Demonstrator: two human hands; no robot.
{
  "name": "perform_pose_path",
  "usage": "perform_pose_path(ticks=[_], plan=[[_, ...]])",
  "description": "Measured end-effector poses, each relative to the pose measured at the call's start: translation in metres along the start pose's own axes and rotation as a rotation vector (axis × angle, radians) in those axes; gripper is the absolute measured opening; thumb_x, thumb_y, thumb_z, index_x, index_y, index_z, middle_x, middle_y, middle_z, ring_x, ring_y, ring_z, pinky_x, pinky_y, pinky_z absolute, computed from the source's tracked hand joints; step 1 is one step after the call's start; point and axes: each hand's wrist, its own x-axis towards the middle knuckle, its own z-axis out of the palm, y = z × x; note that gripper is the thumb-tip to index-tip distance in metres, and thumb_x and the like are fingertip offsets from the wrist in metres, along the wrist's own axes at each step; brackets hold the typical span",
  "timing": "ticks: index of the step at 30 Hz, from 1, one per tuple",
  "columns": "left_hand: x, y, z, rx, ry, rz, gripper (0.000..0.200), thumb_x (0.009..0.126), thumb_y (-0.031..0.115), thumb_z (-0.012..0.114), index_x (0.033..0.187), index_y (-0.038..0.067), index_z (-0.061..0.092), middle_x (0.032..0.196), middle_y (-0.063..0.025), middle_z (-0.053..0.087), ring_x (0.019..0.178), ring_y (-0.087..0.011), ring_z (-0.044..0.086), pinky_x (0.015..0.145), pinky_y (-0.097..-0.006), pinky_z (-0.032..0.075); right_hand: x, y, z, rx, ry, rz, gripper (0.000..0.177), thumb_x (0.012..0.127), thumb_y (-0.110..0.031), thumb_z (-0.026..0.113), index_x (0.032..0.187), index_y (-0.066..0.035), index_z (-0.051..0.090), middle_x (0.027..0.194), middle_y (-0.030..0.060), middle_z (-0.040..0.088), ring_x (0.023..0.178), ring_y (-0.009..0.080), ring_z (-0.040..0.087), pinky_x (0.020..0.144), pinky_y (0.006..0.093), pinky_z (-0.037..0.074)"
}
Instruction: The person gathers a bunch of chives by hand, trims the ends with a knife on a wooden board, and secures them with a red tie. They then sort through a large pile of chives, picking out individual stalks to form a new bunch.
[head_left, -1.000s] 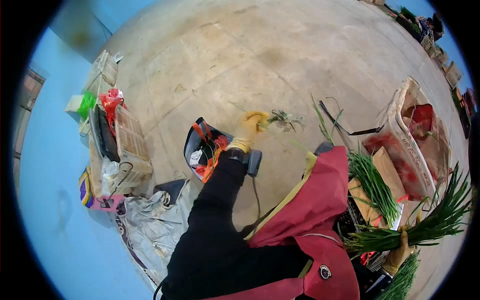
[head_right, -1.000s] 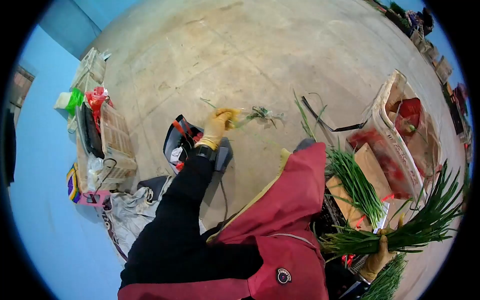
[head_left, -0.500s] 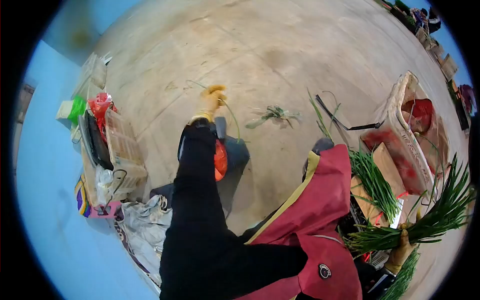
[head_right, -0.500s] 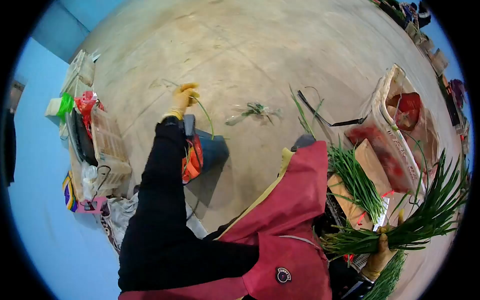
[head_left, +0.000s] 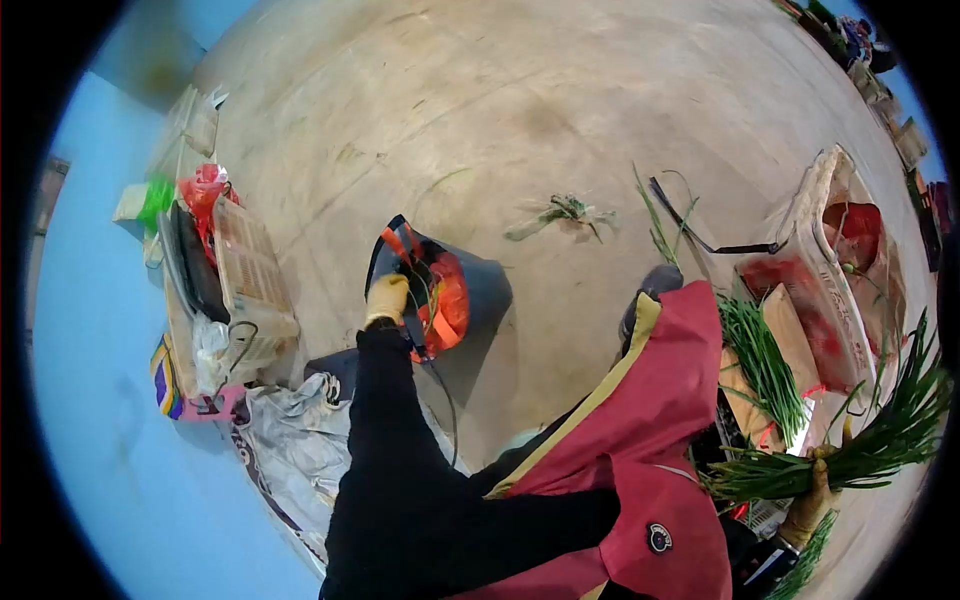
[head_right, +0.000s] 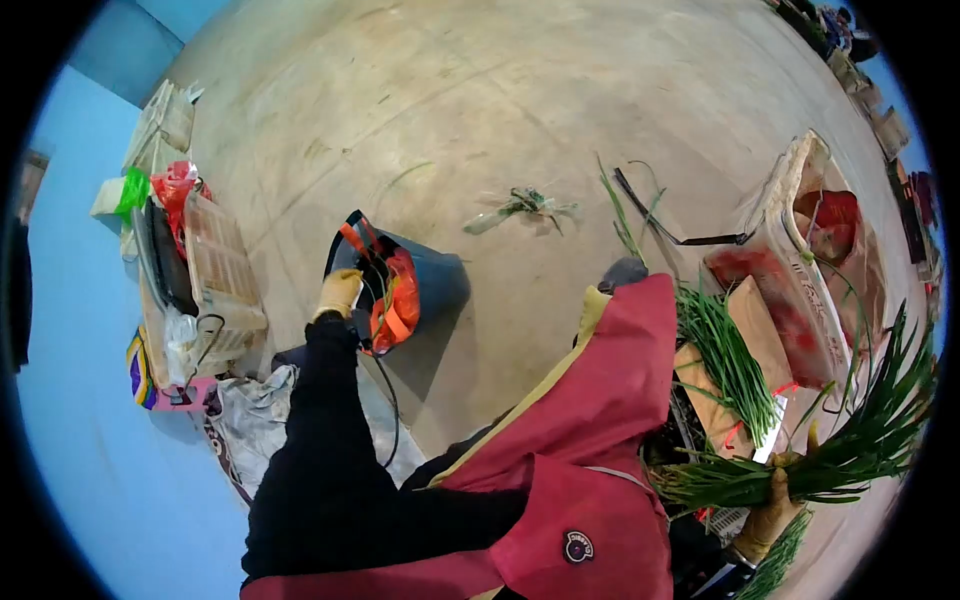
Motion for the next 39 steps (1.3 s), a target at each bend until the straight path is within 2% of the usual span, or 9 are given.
perform_pose_path(ticks=[1,7,11,14,15,19,23,31,39], plan=[[-0.005,-0.002,0.008,0.027,-0.108,-0.202,0.036,0.080,0.033,0.055,0.101,0.007,0.071,0.102,-0.0221,0.066,0.101,-0.0363,0.062,0.088,-0.0418,0.047,0.001,0.000,0.001,-0.004,0.001,-0.003,0.068,0.085,-0.010,0.065,0.144,-0.001,0.031,0.097,0.0039,0.054,0.085,0.0131,0.053,0.085,0.0290,0.044],[-0.041,0.008,0.051,0.203,-0.205,-0.134,0.062,0.078,0.044,0.063,0.117,-0.005,0.060,0.113,-0.0290,0.061,0.112,-0.0398,0.057,0.094,-0.0408,0.044,0.001,-0.004,0.011,-0.041,0.025,-0.001,0.068,0.086,-0.011,0.064,0.145,-0.001,0.031,0.095,0.0033,0.053,0.084,0.0126,0.051,0.083,0.0278,0.043],[-0.049,0.019,0.064,0.269,-0.217,-0.217,0.046,0.078,0.034,0.058,0.102,-0.005,0.063,0.106,-0.0284,0.063,0.103,-0.0416,0.060,0.090,-0.0458,0.047,0.000,-0.009,0.016,-0.058,0.050,0.019,0.067,0.086,-0.009,0.063,0.145,-0.001,0.031,0.094,0.0031,0.053,0.083,0.0120,0.050,0.081,0.0263,0.042],[-0.014,-0.082,0.122,0.398,-0.276,-0.019,0.033,0.077,0.026,0.058,0.092,-0.003,0.066,0.101,-0.0269,0.065,0.099,-0.0416,0.062,0.087,-0.0463,0.048,0.001,-0.008,0.015,-0.049,0.033,0.003,0.066,0.086,-0.009,0.063,0.144,-0.001,0.032,0.095,0.0030,0.053,0.083,0.0117,0.050,0.081,0.0257,0.042],[-0.018,-0.063,0.101,0.704,-0.437,0.386,0.026,0.079,0.022,0.058,0.086,-0.001,0.067,0.092,-0.0251,0.067,0.093,-0.0396,0.064,0.080,-0.0438,0.051,0.002,-0.007,0.015,-0.041,0.024,-0.003,0.066,0.086,-0.009,0.063,0.144,-0.001,0.032,0.095,0.0030,0.053,0.083,0.0116,0.050,0.081,0.0255,0.042],[-0.059,0.032,0.023,-0.015,-0.211,-0.197,0.025,0.080,0.019,0.058,0.093,0.001,0.067,0.085,-0.0158,0.068,0.075,-0.0269,0.068,0.069,-0.0375,0.054,0.004,0.001,0.008,-0.032,0.023,-0.017,0.065,0.087,-0.009,0.063,0.144,-0.001,0.033,0.096,0.0029,0.054,0.084,0.0118,0.050,0.081,0.0257,0.042],[-0.045,0.002,0.014,-1.153,-0.377,-0.262,0.029,0.081,0.005,0.053,0.108,0.002,0.061,0.087,-0.0112,0.068,0.067,-0.0263,0.066,0.060,-0.0392,0.056,0.006,0.009,0.000,-0.006,0.019,0.001,0.064,0.086,-0.011,0.063,0.143,-0.001,0.034,0.096,0.0036,0.055,0.086,0.0126,0.052,0.081,0.0266,0.043],[-0.057,0.052,-0.020,-1.346,-0.229,-0.165,0.032,0.080,0.005,0.055,0.111,-0.001,0.062,0.100,-0.0156,0.066,0.096,-0.0290,0.065,0.084,-0.0416,0.054,0.004,0.021,-0.014,0.040,0.098,-0.004,0.064,0.086,-0.009,0.063,0.143,-0.001,0.035,0.094,0.0042,0.057,0.084,0.0130,0.053,0.080,0.0266,0.044],[-0.063,0.117,-0.034,-1.769,-0.327,-0.025,0.024,0.090,0.026,0.055,0.093,0.005,0.067,0.086,-0.0096,0.064,0.084,-0.0256,0.061,0.079,-0.0399,0.048,0.002,0.023,-0.017,0.079,0.130,0.034,0.065,0.085,-0.011,0.064,0.142,-0.001,0.035,0.093,0.0041,0.057,0.083,0.0123,0.052,0.080,0.0258,0.043]])
